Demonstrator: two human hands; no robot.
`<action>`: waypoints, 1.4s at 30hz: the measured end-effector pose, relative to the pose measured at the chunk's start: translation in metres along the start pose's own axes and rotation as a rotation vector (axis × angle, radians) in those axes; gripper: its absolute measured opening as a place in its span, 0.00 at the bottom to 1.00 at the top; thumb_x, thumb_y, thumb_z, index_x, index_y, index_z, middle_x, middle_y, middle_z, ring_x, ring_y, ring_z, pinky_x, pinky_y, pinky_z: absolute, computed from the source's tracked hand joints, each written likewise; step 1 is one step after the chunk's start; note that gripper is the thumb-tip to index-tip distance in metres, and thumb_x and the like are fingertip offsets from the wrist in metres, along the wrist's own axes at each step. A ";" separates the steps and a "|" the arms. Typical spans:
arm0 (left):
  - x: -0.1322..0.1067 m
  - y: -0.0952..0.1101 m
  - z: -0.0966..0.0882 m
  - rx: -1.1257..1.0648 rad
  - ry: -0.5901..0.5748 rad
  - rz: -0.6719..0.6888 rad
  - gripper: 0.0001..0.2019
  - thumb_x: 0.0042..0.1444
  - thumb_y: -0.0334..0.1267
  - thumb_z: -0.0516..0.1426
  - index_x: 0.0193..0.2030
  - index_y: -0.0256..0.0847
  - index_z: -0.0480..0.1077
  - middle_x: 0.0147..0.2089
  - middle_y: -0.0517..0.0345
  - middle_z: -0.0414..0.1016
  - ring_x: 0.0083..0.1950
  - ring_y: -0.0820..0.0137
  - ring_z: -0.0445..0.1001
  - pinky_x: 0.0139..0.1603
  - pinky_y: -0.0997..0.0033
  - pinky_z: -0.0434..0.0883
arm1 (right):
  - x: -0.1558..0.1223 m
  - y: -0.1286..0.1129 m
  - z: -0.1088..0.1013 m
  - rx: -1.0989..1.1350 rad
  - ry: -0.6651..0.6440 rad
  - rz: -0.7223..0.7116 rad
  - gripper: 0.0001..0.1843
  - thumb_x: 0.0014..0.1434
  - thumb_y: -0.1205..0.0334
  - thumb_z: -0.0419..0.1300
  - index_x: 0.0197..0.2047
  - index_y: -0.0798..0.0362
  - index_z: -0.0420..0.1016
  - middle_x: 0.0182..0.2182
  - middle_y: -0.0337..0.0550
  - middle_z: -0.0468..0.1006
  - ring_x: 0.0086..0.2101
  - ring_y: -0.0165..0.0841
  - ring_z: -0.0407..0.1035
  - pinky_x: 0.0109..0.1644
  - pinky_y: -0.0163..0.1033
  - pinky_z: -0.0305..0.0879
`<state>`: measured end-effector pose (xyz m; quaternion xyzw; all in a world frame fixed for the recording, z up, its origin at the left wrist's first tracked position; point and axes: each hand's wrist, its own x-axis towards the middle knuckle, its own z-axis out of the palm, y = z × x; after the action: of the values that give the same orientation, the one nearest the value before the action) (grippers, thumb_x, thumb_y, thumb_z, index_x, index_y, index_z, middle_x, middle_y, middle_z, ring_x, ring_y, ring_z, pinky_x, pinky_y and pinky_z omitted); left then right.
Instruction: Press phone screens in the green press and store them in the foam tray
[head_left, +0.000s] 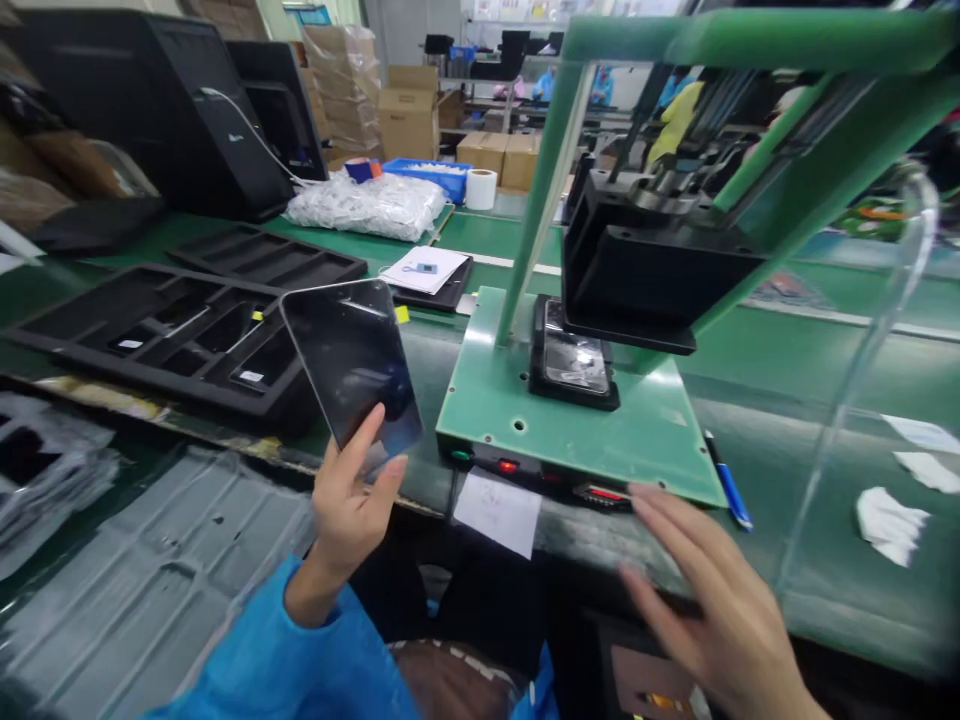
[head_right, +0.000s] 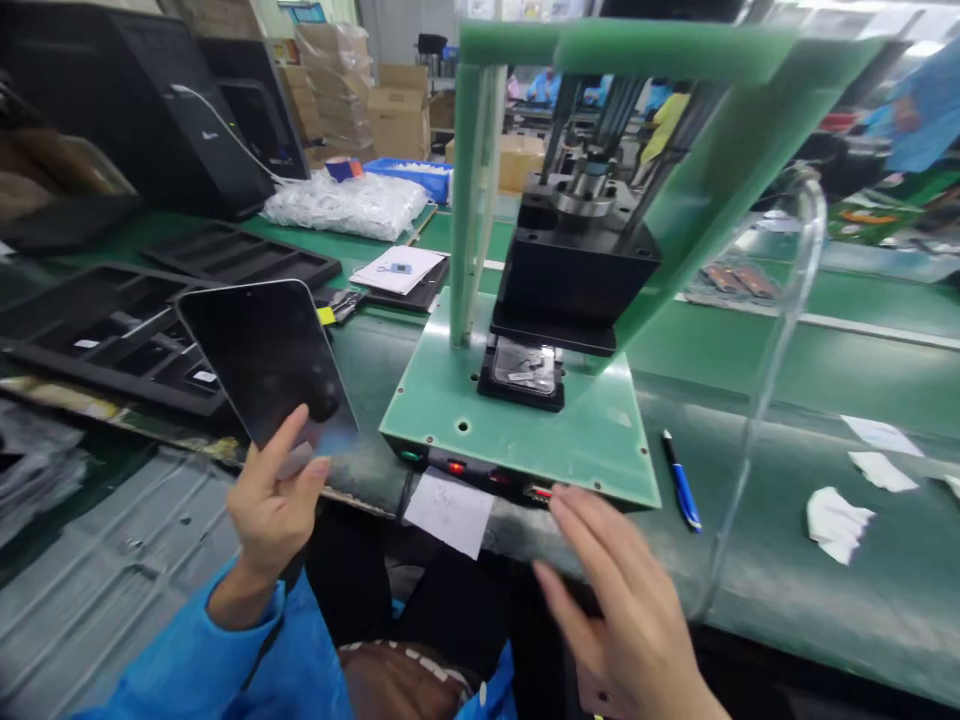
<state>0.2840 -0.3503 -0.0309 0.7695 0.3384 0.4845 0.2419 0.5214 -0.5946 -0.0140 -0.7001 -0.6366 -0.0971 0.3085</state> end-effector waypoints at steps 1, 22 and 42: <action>-0.006 0.009 -0.006 -0.083 -0.002 -0.121 0.24 0.63 0.43 0.59 0.65 0.48 0.68 0.55 0.54 0.77 0.48 0.64 0.79 0.50 0.66 0.77 | -0.001 -0.014 0.009 0.137 -0.008 0.043 0.35 0.67 0.64 0.60 0.73 0.42 0.55 0.60 0.50 0.71 0.56 0.49 0.69 0.57 0.55 0.71; -0.023 0.051 -0.022 -0.329 -0.760 -0.084 0.29 0.53 0.45 0.68 0.62 0.51 0.71 0.39 0.59 0.69 0.39 0.71 0.71 0.39 0.72 0.73 | 0.061 -0.071 0.081 1.465 -0.189 0.857 0.22 0.59 0.38 0.65 0.34 0.49 0.72 0.20 0.36 0.69 0.15 0.31 0.59 0.15 0.35 0.55; 0.078 0.053 -0.007 -0.477 -0.931 -0.124 0.11 0.55 0.35 0.64 0.46 0.39 0.77 0.43 0.56 0.80 0.45 0.66 0.78 0.48 0.71 0.73 | 0.058 -0.073 0.057 1.386 -0.544 0.472 0.11 0.65 0.53 0.63 0.38 0.53 0.76 0.33 0.40 0.74 0.32 0.33 0.66 0.36 0.35 0.64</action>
<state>0.3162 -0.3258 0.0539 0.8053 0.1202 0.1396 0.5635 0.4472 -0.5150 -0.0060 -0.4637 -0.4395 0.5660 0.5210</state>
